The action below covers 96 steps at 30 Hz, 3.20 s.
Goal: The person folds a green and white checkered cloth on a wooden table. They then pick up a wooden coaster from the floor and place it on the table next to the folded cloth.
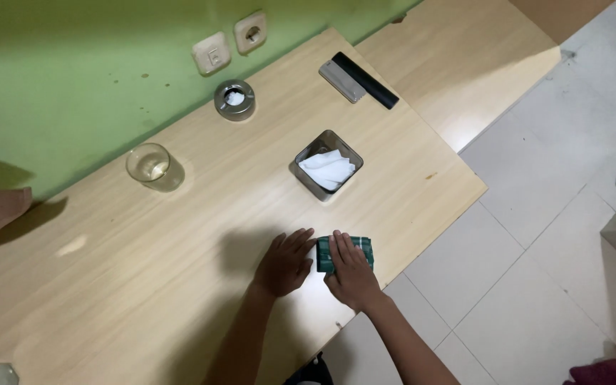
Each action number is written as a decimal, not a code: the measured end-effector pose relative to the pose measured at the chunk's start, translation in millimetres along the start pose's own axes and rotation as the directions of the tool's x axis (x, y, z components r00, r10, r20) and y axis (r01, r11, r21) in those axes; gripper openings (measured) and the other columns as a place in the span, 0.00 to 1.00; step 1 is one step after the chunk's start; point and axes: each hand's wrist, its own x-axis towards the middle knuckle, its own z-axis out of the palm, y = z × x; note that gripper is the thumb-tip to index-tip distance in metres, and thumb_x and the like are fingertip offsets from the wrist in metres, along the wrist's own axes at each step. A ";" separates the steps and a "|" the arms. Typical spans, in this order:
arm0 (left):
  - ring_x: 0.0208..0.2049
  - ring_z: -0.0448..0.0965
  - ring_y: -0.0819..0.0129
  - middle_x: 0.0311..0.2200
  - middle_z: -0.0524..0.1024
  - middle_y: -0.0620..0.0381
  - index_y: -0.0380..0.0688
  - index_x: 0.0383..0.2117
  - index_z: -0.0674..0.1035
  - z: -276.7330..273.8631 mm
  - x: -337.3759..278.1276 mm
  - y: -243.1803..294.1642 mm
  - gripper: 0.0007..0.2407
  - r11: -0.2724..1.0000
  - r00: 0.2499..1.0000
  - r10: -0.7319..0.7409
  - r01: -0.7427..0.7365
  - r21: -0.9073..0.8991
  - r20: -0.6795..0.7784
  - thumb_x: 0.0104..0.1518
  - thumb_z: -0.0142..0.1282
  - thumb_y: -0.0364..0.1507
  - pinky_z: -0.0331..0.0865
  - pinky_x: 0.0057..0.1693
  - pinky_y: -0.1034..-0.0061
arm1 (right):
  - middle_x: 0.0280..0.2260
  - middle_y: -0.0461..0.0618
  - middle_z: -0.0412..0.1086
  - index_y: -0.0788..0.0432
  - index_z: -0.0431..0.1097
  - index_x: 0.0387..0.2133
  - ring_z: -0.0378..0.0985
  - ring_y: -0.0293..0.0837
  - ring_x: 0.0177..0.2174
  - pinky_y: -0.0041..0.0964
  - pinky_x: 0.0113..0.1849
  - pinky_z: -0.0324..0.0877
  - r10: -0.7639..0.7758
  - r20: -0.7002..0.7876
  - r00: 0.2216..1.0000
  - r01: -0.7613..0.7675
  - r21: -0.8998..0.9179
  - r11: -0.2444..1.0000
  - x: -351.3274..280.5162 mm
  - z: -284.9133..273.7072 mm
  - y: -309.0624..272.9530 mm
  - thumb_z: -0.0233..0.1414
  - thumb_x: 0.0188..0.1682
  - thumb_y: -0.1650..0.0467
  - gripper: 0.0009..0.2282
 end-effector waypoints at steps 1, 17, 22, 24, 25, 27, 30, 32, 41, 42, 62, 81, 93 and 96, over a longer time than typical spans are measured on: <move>0.67 0.64 0.56 0.65 0.68 0.51 0.44 0.58 0.72 -1.4 -2.8 1.0 0.19 1.000 1.000 -0.011 0.011 0.003 -0.006 0.59 0.52 0.32 0.58 0.66 0.52 | 0.72 0.59 0.36 0.62 0.37 0.70 0.36 0.57 0.70 0.56 0.64 0.41 -0.012 0.005 1.000 0.012 -0.003 1.000 0.0 3.1 0.1 0.47 0.50 0.63 0.36; 0.68 0.63 0.59 0.66 0.67 0.55 0.48 0.58 0.74 23.6 -13.3 33.8 0.19 0.972 0.974 -0.182 0.199 0.124 -0.136 0.60 0.53 0.35 0.55 0.67 0.49 | 0.72 0.61 0.34 0.63 0.36 0.70 0.33 0.58 0.70 0.58 0.65 0.39 -0.109 0.033 0.993 0.110 -0.020 0.994 -13.9 8.3 24.9 0.47 0.48 0.66 0.37; 0.69 0.60 0.55 0.67 0.64 0.51 0.48 0.58 0.74 63.6 -11.3 94.9 0.19 0.872 0.832 -0.435 0.484 0.067 -0.345 0.61 0.52 0.37 0.52 0.67 0.45 | 0.72 0.61 0.34 0.63 0.36 0.70 0.33 0.58 0.70 0.58 0.65 0.39 -0.151 0.082 0.985 0.150 0.014 0.989 -33.5 -11.2 37.9 0.50 0.48 0.67 0.38; 0.68 0.58 0.49 0.67 0.61 0.46 0.47 0.59 0.72 75.6 -9.3 117.3 0.21 0.810 0.764 -0.534 0.585 0.041 -0.361 0.59 0.53 0.38 0.51 0.65 0.43 | 0.71 0.62 0.35 0.64 0.36 0.69 0.34 0.59 0.70 0.58 0.64 0.41 -0.185 0.102 0.977 0.186 0.000 0.983 -43.7 -10.6 51.9 0.52 0.46 0.70 0.39; 0.68 0.58 0.49 0.67 0.61 0.46 0.47 0.59 0.72 67.2 -6.1 129.7 0.21 0.808 0.760 -0.534 0.587 0.041 -0.371 0.59 0.53 0.38 0.51 0.65 0.43 | 0.71 0.62 0.35 0.64 0.36 0.69 0.34 0.59 0.70 0.58 0.64 0.41 -0.194 0.098 0.976 0.195 -0.005 0.981 -45.8 -10.8 57.3 0.52 0.46 0.70 0.39; 0.68 0.57 0.49 0.68 0.59 0.45 0.46 0.62 0.69 53.9 1.7 157.7 0.24 0.833 0.811 -0.491 0.544 0.101 -0.319 0.57 0.54 0.36 0.53 0.65 0.46 | 0.70 0.65 0.36 0.66 0.38 0.69 0.36 0.61 0.69 0.58 0.64 0.44 -0.254 0.082 0.964 0.257 -0.035 0.966 -51.4 -12.8 72.1 0.53 0.46 0.73 0.38; 0.68 0.60 0.53 0.68 0.60 0.45 0.45 0.64 0.67 44.2 7.5 189.7 0.26 0.902 0.907 -0.339 0.389 0.190 -0.248 0.58 0.55 0.35 0.56 0.65 0.49 | 0.70 0.66 0.39 0.66 0.42 0.68 0.39 0.62 0.69 0.57 0.65 0.46 -0.329 0.026 0.944 0.329 -0.009 0.944 -55.7 1.2 104.1 0.52 0.46 0.75 0.36; 0.67 0.61 0.55 0.68 0.62 0.48 0.44 0.65 0.67 56.3 10.8 199.7 0.27 0.917 0.932 -0.276 0.328 0.225 -0.234 0.57 0.58 0.35 0.57 0.65 0.49 | 0.70 0.66 0.41 0.65 0.44 0.68 0.39 0.63 0.69 0.57 0.64 0.46 -0.354 0.000 0.935 0.354 0.020 0.935 -58.3 -2.9 115.2 0.52 0.46 0.76 0.35; 0.65 0.67 0.57 0.64 0.68 0.51 0.41 0.64 0.67 98.1 33.6 211.1 0.32 0.900 0.915 -0.347 0.387 0.202 -0.206 0.51 0.65 0.33 0.63 0.60 0.50 | 0.70 0.66 0.41 0.64 0.45 0.68 0.38 0.62 0.69 0.62 0.63 0.45 -0.362 0.026 0.932 0.358 0.106 0.928 -53.5 -18.0 133.3 0.51 0.49 0.76 0.32; 0.65 0.67 0.57 0.64 0.69 0.51 0.41 0.64 0.67 99.3 38.6 210.1 0.32 0.893 0.909 -0.355 0.399 0.209 -0.219 0.51 0.65 0.33 0.64 0.60 0.51 | 0.70 0.66 0.41 0.64 0.46 0.68 0.39 0.62 0.69 0.62 0.63 0.45 -0.362 0.019 0.932 0.358 0.094 0.929 -50.9 -19.3 136.1 0.51 0.49 0.76 0.32; 0.63 0.69 0.56 0.62 0.72 0.54 0.46 0.58 0.74 119.9 7.3 181.2 0.21 0.880 0.897 -0.373 0.423 0.216 -0.236 0.58 0.56 0.36 0.60 0.62 0.50 | 0.72 0.54 0.33 0.56 0.37 0.70 0.31 0.51 0.70 0.57 0.65 0.35 -0.093 0.123 0.988 0.097 -0.023 0.995 -97.1 -17.9 92.8 0.52 0.51 0.63 0.37; 0.62 0.67 0.54 0.63 0.70 0.55 0.45 0.58 0.74 51.5 -72.0 121.9 0.23 0.890 0.859 -0.339 0.425 0.164 -0.383 0.53 0.56 0.30 0.60 0.62 0.50 | 0.71 0.61 0.37 0.63 0.40 0.69 0.35 0.57 0.70 0.56 0.65 0.40 -0.264 0.212 0.941 0.277 -0.032 0.960 -56.6 -5.7 -9.0 0.54 0.49 0.62 0.38; 0.63 0.67 0.50 0.64 0.68 0.51 0.43 0.60 0.72 7.6 -152.4 92.7 0.25 0.802 0.742 -0.479 0.587 0.111 -0.468 0.52 0.60 0.30 0.58 0.62 0.48 | 0.71 0.62 0.37 0.62 0.40 0.69 0.35 0.58 0.70 0.58 0.64 0.38 -0.481 0.187 0.856 0.497 -0.044 0.867 -24.1 47.5 -85.5 0.49 0.48 0.62 0.37; 0.63 0.67 0.51 0.65 0.67 0.51 0.43 0.60 0.72 0.2 -172.2 86.9 0.25 0.765 0.697 -0.523 0.637 0.090 -0.491 0.53 0.59 0.30 0.58 0.63 0.49 | 0.71 0.62 0.35 0.63 0.39 0.70 0.33 0.58 0.70 0.58 0.64 0.36 -0.503 0.242 0.830 0.525 -0.031 0.851 -17.0 51.6 -112.4 0.49 0.49 0.62 0.37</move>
